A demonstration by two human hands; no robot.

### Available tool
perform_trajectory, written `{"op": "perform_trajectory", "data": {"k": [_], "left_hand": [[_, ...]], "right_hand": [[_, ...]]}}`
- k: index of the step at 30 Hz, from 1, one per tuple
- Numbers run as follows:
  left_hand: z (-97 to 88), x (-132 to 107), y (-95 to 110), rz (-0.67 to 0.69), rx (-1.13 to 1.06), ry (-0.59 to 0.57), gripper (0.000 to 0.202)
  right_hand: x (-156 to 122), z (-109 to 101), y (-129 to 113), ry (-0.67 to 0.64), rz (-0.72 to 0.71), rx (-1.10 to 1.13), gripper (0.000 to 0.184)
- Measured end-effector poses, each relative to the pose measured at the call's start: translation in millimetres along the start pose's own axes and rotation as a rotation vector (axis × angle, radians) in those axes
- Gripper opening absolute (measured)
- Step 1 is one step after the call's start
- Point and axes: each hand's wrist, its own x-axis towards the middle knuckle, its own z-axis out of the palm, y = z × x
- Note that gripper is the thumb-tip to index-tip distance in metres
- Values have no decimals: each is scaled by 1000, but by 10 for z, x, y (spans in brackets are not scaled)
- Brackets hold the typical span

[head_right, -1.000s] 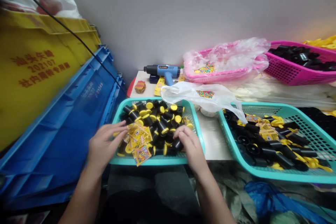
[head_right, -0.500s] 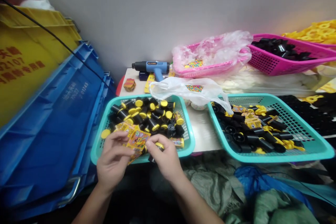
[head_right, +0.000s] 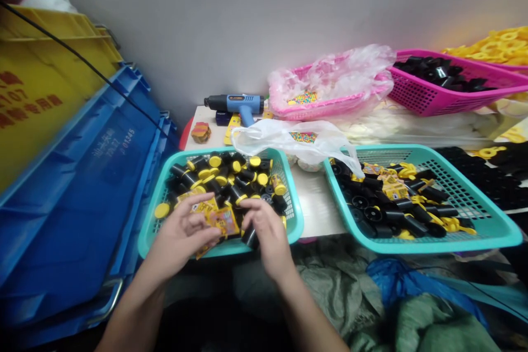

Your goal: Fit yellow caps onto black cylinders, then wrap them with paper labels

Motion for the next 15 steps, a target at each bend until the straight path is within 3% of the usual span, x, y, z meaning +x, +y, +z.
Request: {"op": "perform_trajectory", "data": {"k": [3, 5, 9, 12, 15], "left_hand": [[-119, -18, 92, -92, 155, -182, 64], [-147, -33, 120, -99, 190, -223, 64], [-63, -59, 45, -48, 70, -171, 66], [49, -65, -96, -17, -102, -34, 64], [75, -52, -197, -27, -206, 133, 41]], "right_hand": [[63, -159, -112, -289, 84, -162, 49], [86, -156, -138, -360, 156, -214, 37], [68, -2, -32, -173, 243, -40, 31], [40, 79, 62, -35, 232, 54, 33], [27, 68, 78, -61, 181, 11, 34]]}}
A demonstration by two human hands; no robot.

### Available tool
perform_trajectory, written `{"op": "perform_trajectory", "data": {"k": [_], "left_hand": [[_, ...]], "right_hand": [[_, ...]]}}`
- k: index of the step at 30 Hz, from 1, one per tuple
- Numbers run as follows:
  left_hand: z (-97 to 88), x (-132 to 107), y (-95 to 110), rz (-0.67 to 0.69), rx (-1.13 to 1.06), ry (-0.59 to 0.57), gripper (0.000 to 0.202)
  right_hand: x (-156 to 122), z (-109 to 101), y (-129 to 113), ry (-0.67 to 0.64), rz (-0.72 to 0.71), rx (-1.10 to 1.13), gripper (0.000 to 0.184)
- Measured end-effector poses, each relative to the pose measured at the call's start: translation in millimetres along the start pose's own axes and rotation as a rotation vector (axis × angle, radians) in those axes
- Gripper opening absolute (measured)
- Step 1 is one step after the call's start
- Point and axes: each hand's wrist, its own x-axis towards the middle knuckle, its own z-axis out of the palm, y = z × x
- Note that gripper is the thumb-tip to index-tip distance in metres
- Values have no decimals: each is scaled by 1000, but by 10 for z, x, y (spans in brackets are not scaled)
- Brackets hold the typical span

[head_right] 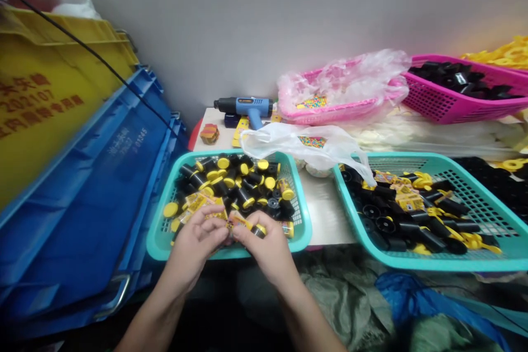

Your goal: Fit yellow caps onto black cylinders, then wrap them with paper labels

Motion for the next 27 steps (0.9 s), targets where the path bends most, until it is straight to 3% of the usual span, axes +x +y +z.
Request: {"op": "perform_trajectory", "data": {"k": [3, 6, 10, 14, 18, 21, 23, 27], "left_hand": [[-82, 15, 17, 34, 37, 86, 22], [-166, 8, 74, 164, 161, 113, 12], [-188, -12, 47, 318, 301, 119, 14], [-195, -1, -18, 316, 341, 96, 17], [-248, 31, 26, 319, 367, 118, 11], [-275, 46, 62, 283, 322, 94, 13], [-275, 51, 59, 239, 270, 70, 14], [-243, 62, 15, 157, 146, 80, 14]], "right_hand": [[-17, -49, -39, -91, -44, -102, 35], [-26, -47, -84, -147, -34, -141, 42], [-1, 69, -119, -172, -30, -221, 34], [10, 120, -106, -120, -93, -278, 32], [-13, -12, -73, -140, -47, 17, 22], [-14, -130, -62, -65, -39, 247, 28], [-4, -174, -58, -41, -21, 277, 30], [7, -170, -50, -118, 11, 245, 30]]}}
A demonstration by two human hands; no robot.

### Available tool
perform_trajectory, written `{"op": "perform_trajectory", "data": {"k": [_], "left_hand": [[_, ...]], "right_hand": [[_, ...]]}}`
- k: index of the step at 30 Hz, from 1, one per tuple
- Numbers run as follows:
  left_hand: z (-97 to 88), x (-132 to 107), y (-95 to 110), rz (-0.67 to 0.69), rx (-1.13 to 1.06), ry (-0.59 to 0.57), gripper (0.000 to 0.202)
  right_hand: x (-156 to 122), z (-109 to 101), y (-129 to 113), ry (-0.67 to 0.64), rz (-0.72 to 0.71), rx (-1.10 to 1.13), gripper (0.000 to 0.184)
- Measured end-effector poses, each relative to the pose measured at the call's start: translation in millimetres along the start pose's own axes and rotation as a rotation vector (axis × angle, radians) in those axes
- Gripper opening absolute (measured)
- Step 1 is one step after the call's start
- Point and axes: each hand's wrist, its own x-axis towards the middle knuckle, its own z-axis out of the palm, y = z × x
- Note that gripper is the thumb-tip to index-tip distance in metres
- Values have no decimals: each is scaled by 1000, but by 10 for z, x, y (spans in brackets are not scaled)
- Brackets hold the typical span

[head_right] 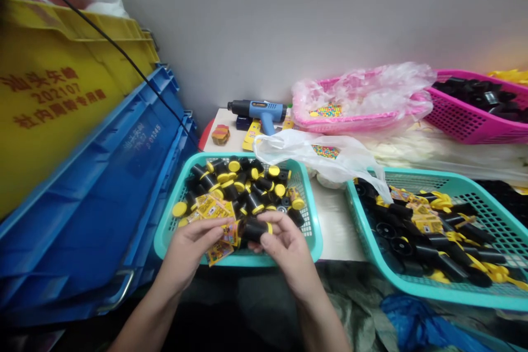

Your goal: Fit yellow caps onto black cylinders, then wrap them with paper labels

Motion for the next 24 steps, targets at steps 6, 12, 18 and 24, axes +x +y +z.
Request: {"op": "perform_trajectory", "data": {"k": [6, 12, 18, 24], "left_hand": [[51, 16, -21, -39, -67, 73, 22], [74, -40, -23, 146, 142, 126, 17], [39, -82, -2, 211, 210, 161, 11], [-35, -30, 3, 64, 49, 126, 14]], "right_hand": [[8, 42, 53, 18, -17, 15, 22], [39, 197, 76, 30, -28, -325, 29], [47, 268, 88, -4, -32, -465, 37], [21, 92, 45, 63, -39, 16, 32]]}}
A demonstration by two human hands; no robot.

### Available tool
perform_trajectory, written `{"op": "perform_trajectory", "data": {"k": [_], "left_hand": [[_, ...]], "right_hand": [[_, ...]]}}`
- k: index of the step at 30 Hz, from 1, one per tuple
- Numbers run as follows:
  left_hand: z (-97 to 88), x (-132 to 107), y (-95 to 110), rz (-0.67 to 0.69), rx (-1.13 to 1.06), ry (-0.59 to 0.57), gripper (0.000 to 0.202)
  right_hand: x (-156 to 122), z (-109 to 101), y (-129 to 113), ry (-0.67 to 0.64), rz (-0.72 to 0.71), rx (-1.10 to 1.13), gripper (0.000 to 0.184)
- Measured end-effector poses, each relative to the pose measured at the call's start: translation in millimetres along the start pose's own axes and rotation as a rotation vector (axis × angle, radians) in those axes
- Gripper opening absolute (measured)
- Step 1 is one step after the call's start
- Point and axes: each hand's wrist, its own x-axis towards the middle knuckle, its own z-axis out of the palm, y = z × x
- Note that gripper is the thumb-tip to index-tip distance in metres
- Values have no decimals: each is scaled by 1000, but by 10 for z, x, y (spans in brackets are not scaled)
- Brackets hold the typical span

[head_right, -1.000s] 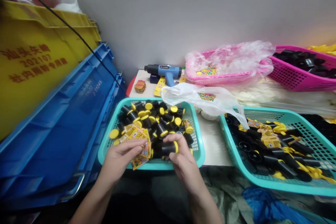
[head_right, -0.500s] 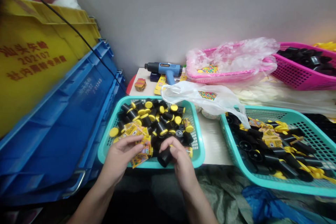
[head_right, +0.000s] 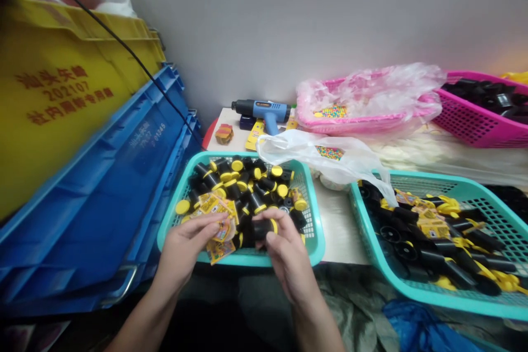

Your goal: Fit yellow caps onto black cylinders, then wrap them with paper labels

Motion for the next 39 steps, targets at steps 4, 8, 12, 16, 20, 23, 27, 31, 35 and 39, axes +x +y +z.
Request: {"op": "perform_trajectory", "data": {"k": [4, 8, 12, 16, 20, 23, 27, 31, 35, 39], "left_hand": [[5, -4, -36, -19, -25, -54, 18], [-9, -11, -34, -25, -57, -62, 20], [-17, -9, 8, 23, -18, -74, 15], [18, -24, 50, 86, 9, -102, 10], [40, -53, 80, 0, -67, -183, 23], [37, -65, 107, -52, -85, -263, 27], [49, -93, 117, -17, -105, -283, 23], [57, -156, 82, -72, -170, -322, 25], [55, -187, 94, -37, -218, -404, 22], [111, -169, 189, 247, -10, -469, 22]], "right_hand": [[13, -22, -38, -67, 22, -116, 34], [34, -24, -12, -32, 23, -307, 36], [41, -12, 4, 21, 10, -353, 37], [35, 24, 30, 43, -18, -376, 36], [11, 62, 130, 74, -57, -289, 37], [-6, 87, 202, 40, -134, -259, 33], [-8, 115, 197, -75, -131, -244, 30], [-13, 170, 159, -252, 146, -47, 58], [-55, 199, 158, -284, 171, -4, 71], [-191, 120, 65, -143, -11, -205, 55]]}}
